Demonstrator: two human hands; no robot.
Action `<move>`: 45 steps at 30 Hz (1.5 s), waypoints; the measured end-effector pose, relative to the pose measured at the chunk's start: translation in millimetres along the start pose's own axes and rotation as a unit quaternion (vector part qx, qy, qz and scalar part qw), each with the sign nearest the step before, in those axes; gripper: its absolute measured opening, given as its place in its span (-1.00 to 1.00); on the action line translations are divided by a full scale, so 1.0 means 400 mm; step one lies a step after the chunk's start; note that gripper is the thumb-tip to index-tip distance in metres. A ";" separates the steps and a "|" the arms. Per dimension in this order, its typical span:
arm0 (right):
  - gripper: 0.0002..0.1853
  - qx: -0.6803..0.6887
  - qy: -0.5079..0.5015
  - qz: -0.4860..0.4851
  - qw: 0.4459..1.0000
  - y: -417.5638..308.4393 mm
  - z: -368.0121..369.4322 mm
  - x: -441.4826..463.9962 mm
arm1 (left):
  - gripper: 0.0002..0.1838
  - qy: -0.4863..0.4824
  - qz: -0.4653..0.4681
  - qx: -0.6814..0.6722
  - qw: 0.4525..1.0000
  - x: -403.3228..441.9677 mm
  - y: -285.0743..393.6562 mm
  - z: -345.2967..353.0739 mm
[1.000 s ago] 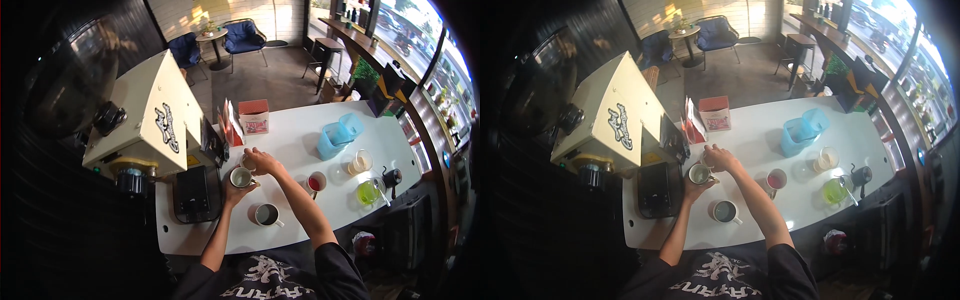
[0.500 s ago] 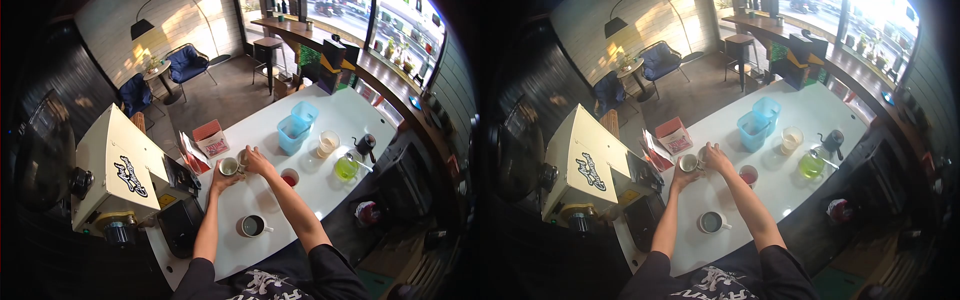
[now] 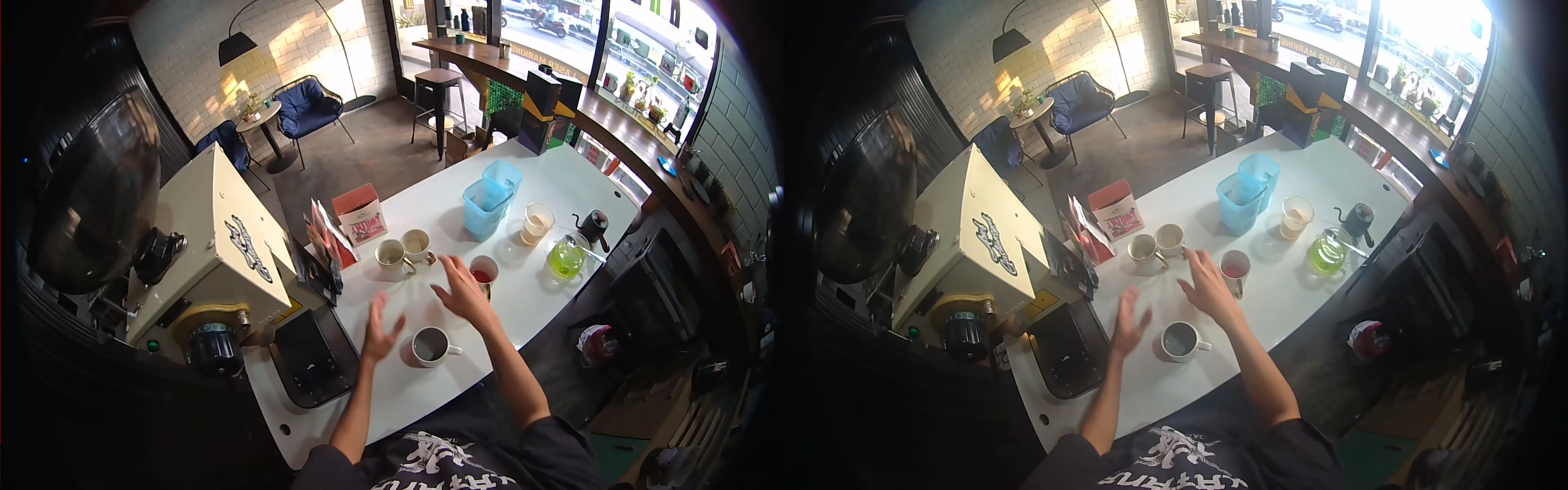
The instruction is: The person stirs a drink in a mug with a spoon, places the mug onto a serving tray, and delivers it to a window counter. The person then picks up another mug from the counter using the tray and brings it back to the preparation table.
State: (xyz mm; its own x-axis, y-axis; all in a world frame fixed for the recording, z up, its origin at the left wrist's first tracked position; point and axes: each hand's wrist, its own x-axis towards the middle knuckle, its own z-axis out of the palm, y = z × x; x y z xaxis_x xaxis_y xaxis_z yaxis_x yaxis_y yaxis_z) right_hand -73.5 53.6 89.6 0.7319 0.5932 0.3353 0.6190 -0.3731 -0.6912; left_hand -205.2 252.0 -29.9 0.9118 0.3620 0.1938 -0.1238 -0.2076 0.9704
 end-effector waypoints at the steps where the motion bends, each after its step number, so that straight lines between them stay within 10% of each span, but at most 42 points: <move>1: -0.37 0.003 0.007 0.006 1.000 -0.031 -0.022 -0.047 | 0.06 -0.019 -0.014 0.029 0.999 -0.058 0.033 0.015; 25: -0.69 0.102 0.180 0.184 0.961 0.100 -0.036 -0.325 | -0.11 0.030 0.005 0.314 0.949 -0.095 0.176 -0.004; 45: -0.71 0.129 0.110 0.180 0.969 0.231 -0.070 -0.223 | -0.11 0.154 0.019 0.412 0.898 -0.042 0.223 -0.041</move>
State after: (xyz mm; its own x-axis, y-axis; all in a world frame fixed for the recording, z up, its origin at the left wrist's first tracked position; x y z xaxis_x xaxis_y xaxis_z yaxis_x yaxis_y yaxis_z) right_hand -73.6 -53.8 13.8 0.9480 0.2803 0.1507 0.2402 -0.3198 -0.9165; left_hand -238.1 242.2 55.9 0.7453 0.5482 0.3795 0.2943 -0.7813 0.5505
